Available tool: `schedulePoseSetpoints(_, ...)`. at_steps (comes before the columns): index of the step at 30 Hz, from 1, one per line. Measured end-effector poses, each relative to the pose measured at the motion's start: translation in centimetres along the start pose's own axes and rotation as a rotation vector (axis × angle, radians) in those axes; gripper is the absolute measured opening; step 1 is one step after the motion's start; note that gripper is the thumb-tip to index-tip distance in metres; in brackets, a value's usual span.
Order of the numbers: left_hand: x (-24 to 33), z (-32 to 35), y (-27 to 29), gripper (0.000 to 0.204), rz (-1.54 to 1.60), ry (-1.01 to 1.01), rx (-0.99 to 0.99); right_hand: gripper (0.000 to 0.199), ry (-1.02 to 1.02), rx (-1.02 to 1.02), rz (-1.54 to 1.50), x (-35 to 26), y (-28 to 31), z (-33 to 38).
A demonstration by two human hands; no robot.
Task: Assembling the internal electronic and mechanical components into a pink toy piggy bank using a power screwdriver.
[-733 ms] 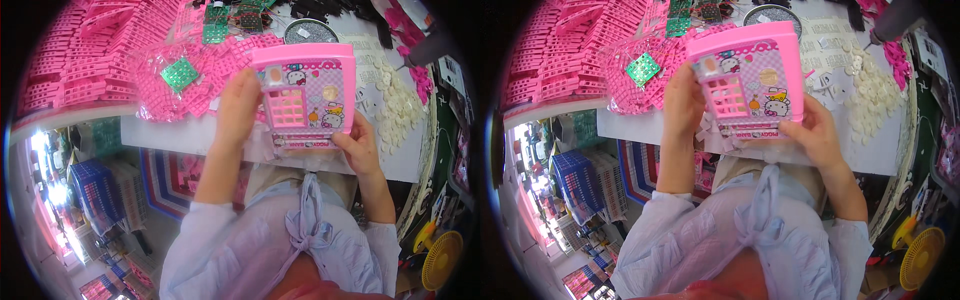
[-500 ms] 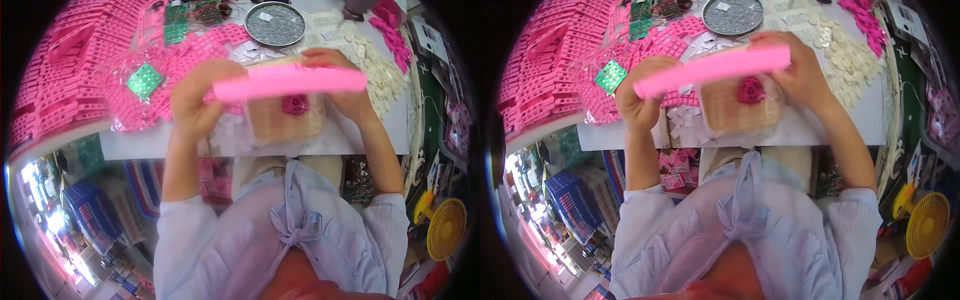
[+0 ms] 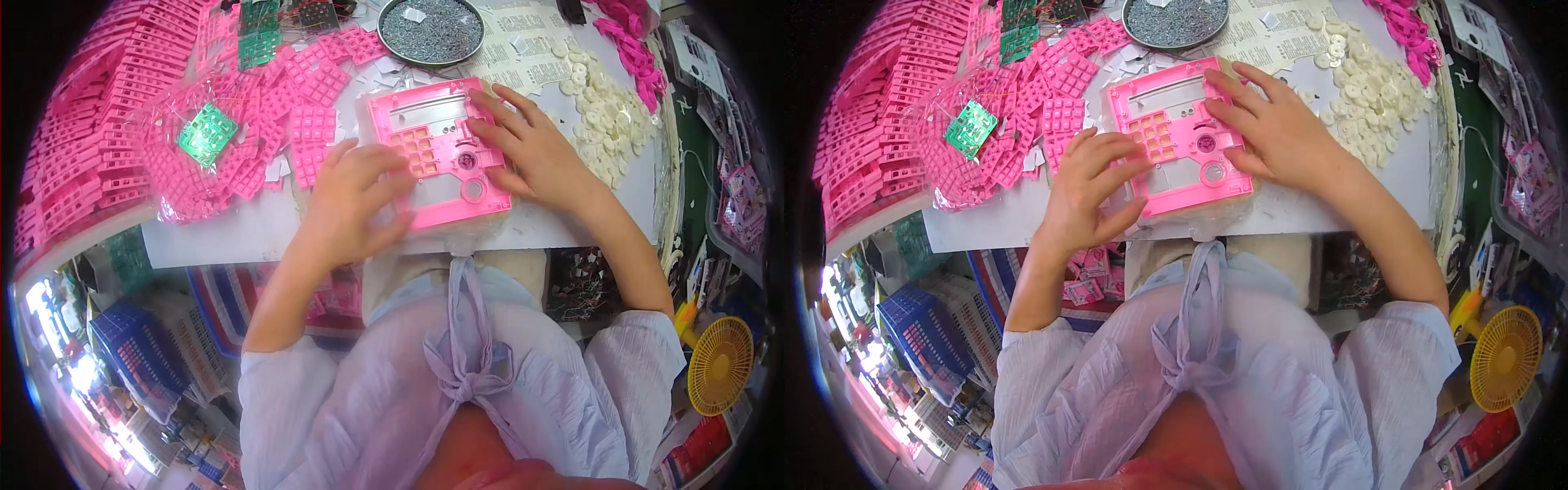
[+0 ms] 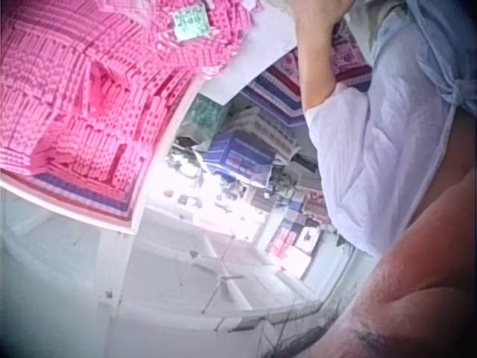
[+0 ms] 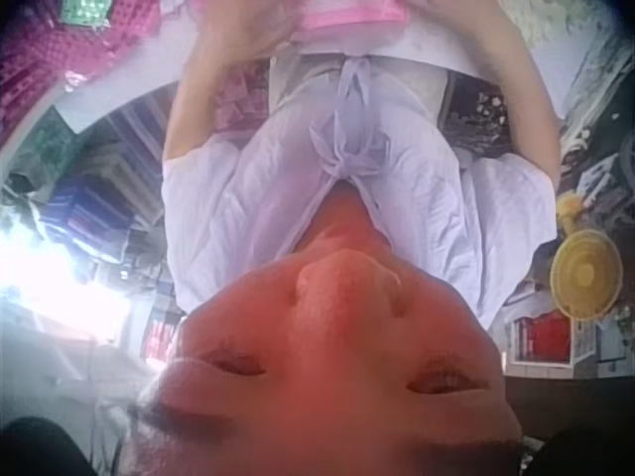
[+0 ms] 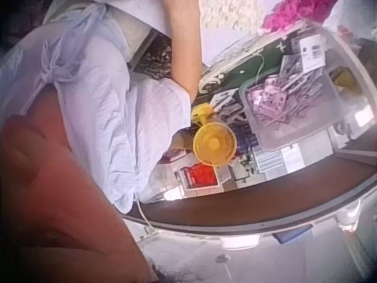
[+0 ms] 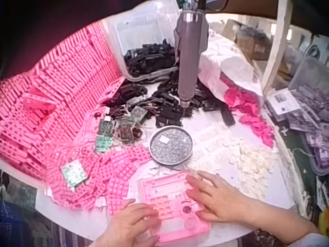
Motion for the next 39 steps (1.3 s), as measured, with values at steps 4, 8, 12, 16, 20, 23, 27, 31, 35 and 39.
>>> schedulePoseSetpoints(4,1.7,-2.4,-3.1,0.052,-0.044,-0.002,0.049,0.054,0.033,0.069,-0.058,0.1,0.0,0.2)
schedulePoseSetpoints(8,1.9,-2.3,-4.1,0.055,-0.069,0.01,0.017,0.028,-0.387,0.281,-0.561,4.1,2.7,0.6)
schedulePoseSetpoints(12,2.0,-2.3,-4.2,0.054,-0.034,0.006,0.032,0.023,-0.68,0.229,-0.058,11.8,6.2,1.6)
schedulePoseSetpoints(16,1.9,-2.4,-4.2,0.054,-0.013,0.004,0.05,0.021,-0.538,0.071,0.221,13.2,6.1,1.4)
schedulePoseSetpoints(20,2.0,-2.4,-4.2,0.054,-0.018,0.02,0.045,0.013,-0.339,-0.009,0.223,13.9,5.6,1.1)
schedulePoseSetpoints(23,2.0,-2.5,-4.3,0.054,-0.02,0.01,0.055,0.011,-0.363,-0.057,0.192,13.9,5.8,1.0)
schedulePoseSetpoints(27,2.2,-2.7,-3.9,0.047,0.004,-0.026,0.173,0.011,-0.316,0.078,0.254,14.1,5.5,1.5)
schedulePoseSetpoints(31,2.6,-3.5,-3.0,0.023,0.305,0.242,0.395,0.016,-0.137,0.208,-0.168,6.0,5.8,0.2)
schedulePoseSetpoints(35,1.5,-6.3,-1.9,0.027,1.063,0.583,0.021,0.025,0.201,0.117,-0.373,-2.7,5.7,-1.5)
schedulePoseSetpoints(39,0.8,-6.4,-1.6,0.026,1.193,0.483,0.111,0.022,0.018,0.267,-0.596,-3.9,5.1,-2.5)
Point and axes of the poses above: each hand's wrist, its own z-axis away from the middle knuckle, its own y-axis out of the back of the hand, x = y × z, the point moved 2 cm from there along -z, towards the middle knuckle, and after that the axes turned 4 degrees about -y, right-handed, at the moved point
